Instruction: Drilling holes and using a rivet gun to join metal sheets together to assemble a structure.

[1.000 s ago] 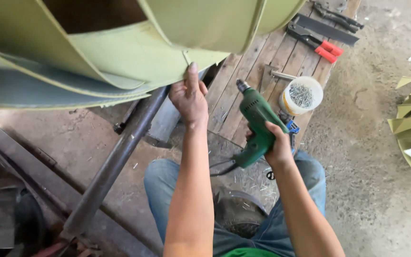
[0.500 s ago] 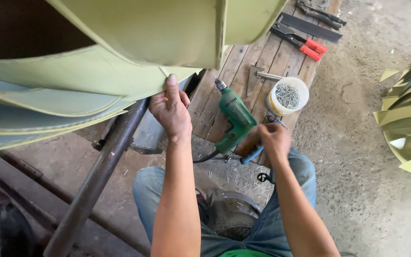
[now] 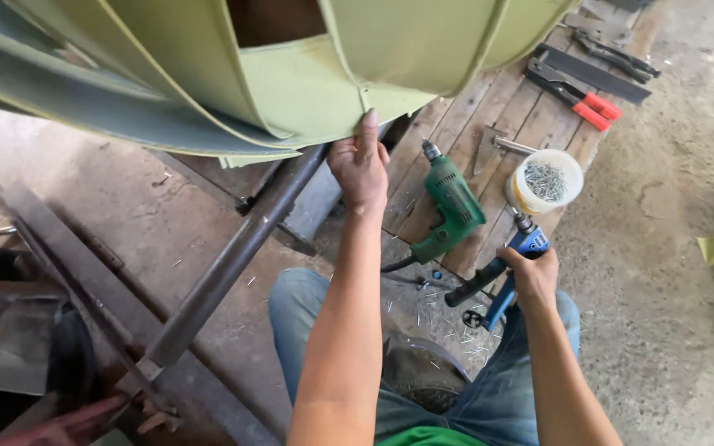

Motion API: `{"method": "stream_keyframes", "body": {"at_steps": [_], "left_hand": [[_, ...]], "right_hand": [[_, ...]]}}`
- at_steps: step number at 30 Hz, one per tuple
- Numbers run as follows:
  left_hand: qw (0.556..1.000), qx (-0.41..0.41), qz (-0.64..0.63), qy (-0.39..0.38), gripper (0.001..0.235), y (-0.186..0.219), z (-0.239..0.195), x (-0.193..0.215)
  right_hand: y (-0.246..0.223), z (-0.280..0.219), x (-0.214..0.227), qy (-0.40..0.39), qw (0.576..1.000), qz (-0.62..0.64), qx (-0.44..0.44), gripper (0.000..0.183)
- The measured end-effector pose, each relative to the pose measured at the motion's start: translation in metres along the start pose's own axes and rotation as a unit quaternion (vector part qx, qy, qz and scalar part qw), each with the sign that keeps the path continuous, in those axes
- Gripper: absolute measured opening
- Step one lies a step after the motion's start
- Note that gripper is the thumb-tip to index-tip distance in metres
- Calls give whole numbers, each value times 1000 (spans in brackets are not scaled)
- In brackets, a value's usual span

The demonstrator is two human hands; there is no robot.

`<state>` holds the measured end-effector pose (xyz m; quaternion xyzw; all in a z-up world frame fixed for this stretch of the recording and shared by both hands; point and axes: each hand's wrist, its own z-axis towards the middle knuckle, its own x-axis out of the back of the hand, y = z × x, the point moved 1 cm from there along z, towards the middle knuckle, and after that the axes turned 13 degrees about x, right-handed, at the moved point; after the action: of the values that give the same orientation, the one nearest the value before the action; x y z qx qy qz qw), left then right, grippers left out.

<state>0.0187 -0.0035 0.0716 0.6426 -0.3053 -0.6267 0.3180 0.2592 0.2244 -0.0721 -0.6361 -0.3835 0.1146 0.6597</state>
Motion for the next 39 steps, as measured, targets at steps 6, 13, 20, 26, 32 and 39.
{"method": "stream_keyframes", "body": {"at_steps": [6,13,20,26,32,39], "left_hand": [[1000,24,2,-6,22,13,-3,-7],[998,50,28,-6,22,3,0,3],[999,21,18,-15,17,4,3,0],[999,40,11,-27,18,7,-1,2],[994,-1,96,-43,23,15,1,3],[993,79,49,-75,36,50,-23,4]], "right_hand": [[-226,-64,-31,-97,941,173,276,95],[-296,-62,-91,-82,924,44,370,76],[-295,-52,-112,9,892,-104,439,69],[-297,-75,-124,26,875,-172,452,64],[-310,-85,-134,-6,853,-132,505,51],[-305,-76,-138,-14,865,-104,491,49]]}}
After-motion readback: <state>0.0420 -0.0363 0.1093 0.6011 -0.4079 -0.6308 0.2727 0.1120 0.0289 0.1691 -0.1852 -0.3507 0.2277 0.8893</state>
